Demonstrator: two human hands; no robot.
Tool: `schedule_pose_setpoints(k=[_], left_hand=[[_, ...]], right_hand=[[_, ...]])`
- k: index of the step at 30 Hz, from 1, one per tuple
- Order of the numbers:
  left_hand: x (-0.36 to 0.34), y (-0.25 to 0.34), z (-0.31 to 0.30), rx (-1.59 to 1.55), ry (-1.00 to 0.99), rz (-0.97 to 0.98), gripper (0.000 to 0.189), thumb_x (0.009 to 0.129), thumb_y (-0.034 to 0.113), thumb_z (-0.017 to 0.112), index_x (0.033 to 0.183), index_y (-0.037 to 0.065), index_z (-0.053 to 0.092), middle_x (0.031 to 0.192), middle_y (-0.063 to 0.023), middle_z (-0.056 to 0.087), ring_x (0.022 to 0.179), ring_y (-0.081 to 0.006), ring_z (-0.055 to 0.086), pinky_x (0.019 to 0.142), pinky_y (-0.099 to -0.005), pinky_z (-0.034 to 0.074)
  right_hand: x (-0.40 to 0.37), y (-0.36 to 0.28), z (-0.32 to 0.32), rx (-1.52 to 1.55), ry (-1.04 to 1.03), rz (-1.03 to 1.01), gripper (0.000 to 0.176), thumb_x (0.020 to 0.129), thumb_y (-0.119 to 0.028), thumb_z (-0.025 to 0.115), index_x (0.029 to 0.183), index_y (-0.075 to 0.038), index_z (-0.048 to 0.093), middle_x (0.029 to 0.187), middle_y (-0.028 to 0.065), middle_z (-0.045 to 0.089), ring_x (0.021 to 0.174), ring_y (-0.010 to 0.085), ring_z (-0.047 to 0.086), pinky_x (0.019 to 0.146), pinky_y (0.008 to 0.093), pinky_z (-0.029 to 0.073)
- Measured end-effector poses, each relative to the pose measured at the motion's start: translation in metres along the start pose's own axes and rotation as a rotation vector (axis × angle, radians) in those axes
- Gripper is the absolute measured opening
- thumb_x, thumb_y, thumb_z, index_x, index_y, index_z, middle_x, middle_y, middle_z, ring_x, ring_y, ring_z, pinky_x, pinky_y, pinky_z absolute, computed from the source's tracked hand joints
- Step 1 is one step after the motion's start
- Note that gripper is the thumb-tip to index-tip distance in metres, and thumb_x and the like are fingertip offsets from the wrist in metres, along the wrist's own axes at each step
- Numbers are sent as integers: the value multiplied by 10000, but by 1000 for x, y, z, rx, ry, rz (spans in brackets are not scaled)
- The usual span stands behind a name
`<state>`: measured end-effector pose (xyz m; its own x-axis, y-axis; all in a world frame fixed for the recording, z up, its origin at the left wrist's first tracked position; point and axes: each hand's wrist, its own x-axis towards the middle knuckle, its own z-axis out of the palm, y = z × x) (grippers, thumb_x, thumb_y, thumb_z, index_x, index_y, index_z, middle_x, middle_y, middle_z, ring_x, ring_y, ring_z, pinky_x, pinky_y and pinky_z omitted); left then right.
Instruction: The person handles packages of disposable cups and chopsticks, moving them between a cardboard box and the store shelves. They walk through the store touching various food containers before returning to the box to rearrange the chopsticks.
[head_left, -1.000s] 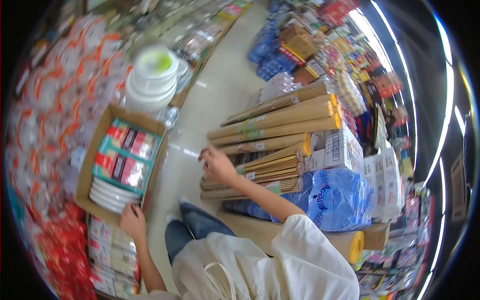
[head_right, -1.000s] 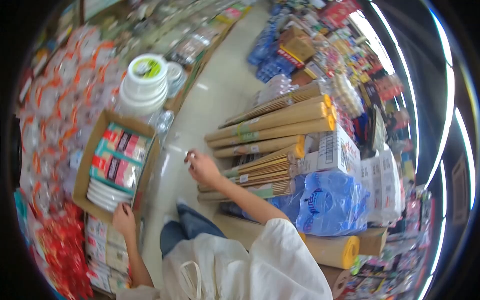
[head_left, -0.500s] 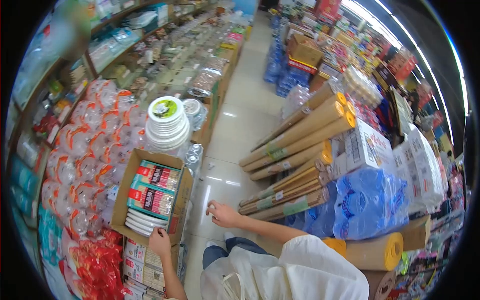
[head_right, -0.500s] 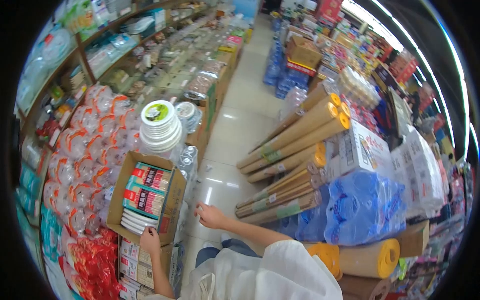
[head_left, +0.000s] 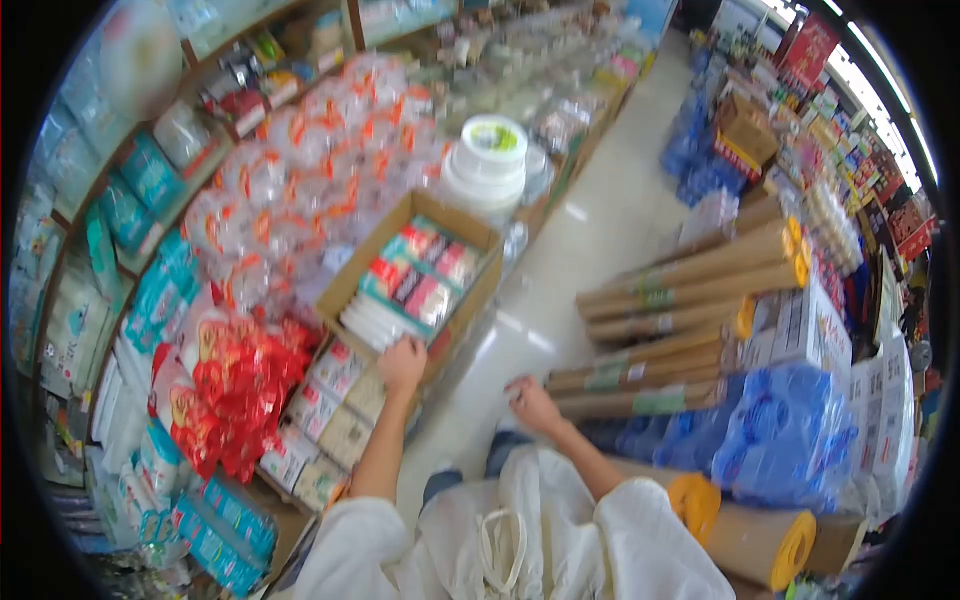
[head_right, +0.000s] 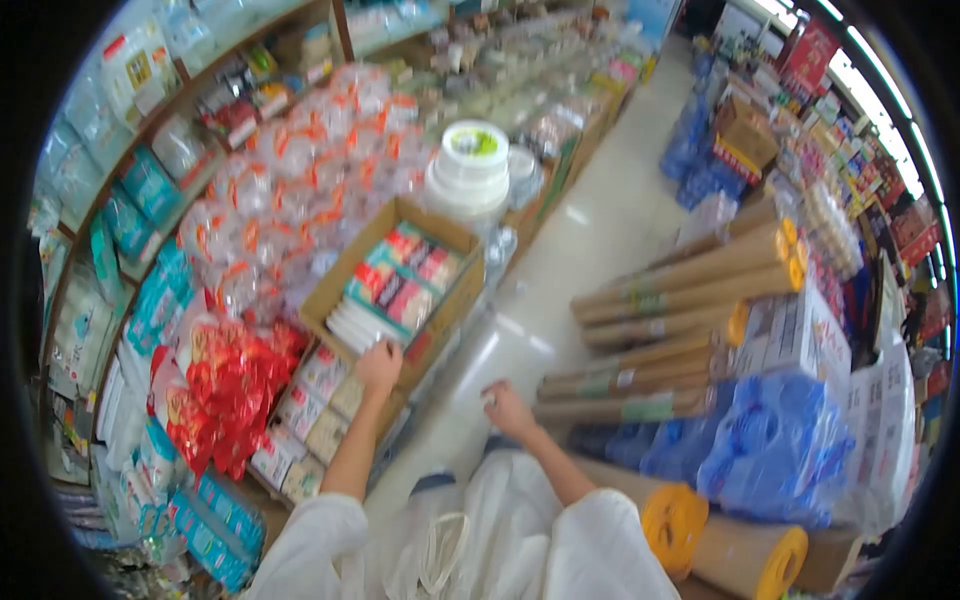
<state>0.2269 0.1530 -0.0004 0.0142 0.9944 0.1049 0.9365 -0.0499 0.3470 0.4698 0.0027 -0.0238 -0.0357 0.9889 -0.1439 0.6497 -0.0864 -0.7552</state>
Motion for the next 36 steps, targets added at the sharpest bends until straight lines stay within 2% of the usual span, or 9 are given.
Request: schedule_pose_setpoints(k=[2,3,6,14,17,24,27,31,36], left_hand=[[-4,-3,-5,-5,-26,78,353,832,341,392,843,52,594,791,-177,630,731,-362,606,675,-477,467],[-7,-8,-1,-18,-27,100,373,852,340,367,852,43,592,806,-189,625,752,-371,599,697,-478,457],[-4,-5,-13,-11,-207,57,392,858,351,357,863,39,593,802,-205,628,761,-368,609,707,-476,462],[-1,3,-12,34,-188,54,363,842,297,349,880,36,599,731,-196,635,690,-349,627,632,-450,489],[-2,5,-12,45,-182,49,356,838,294,352,869,37,597,720,-193,634,683,-348,626,625,-450,488],[-6,3,-5,27,-68,16,253,828,278,413,869,103,590,689,-178,623,644,-355,609,591,-461,470],[-5,9,-7,-56,27,-3,178,813,245,464,872,124,582,677,-136,629,626,-329,610,570,-441,463],[-14,8,2,-189,207,-31,138,783,233,514,855,124,559,653,-72,633,586,-294,612,549,-400,465],[-19,10,25,-307,560,-82,297,745,237,602,1021,155,530,616,-51,628,571,-277,616,543,-390,465]], right_hand=[[-15,-24,13,59,35,57,272,749,-93,551,1020,-82,532,1062,184,476,844,325,552,781,390,451],[-24,-3,36,-3,87,-38,254,757,-81,547,1010,-74,531,1062,185,473,809,307,562,768,379,455],[-68,-65,28,141,75,196,204,793,-52,520,995,-54,544,1078,154,464,819,259,572,728,344,465],[-171,-27,32,276,232,573,230,806,-13,488,1028,-8,546,1077,156,444,814,230,571,719,303,479],[-166,-10,27,222,240,512,235,805,-7,480,1030,-16,548,1079,148,445,807,224,570,699,300,481],[-54,-18,-2,296,199,191,244,781,9,494,1003,-78,549,1062,117,481,794,212,549,702,296,464],[35,-32,-14,153,194,-131,259,757,11,523,1000,-74,549,1057,122,497,835,254,544,744,320,453],[146,-59,0,-54,409,-713,249,722,14,559,964,-47,552,1039,129,526,900,307,524,805,369,418],[211,-39,46,-218,407,-1013,203,736,-85,584,939,-84,577,1010,131,541,945,291,504,838,389,403]])
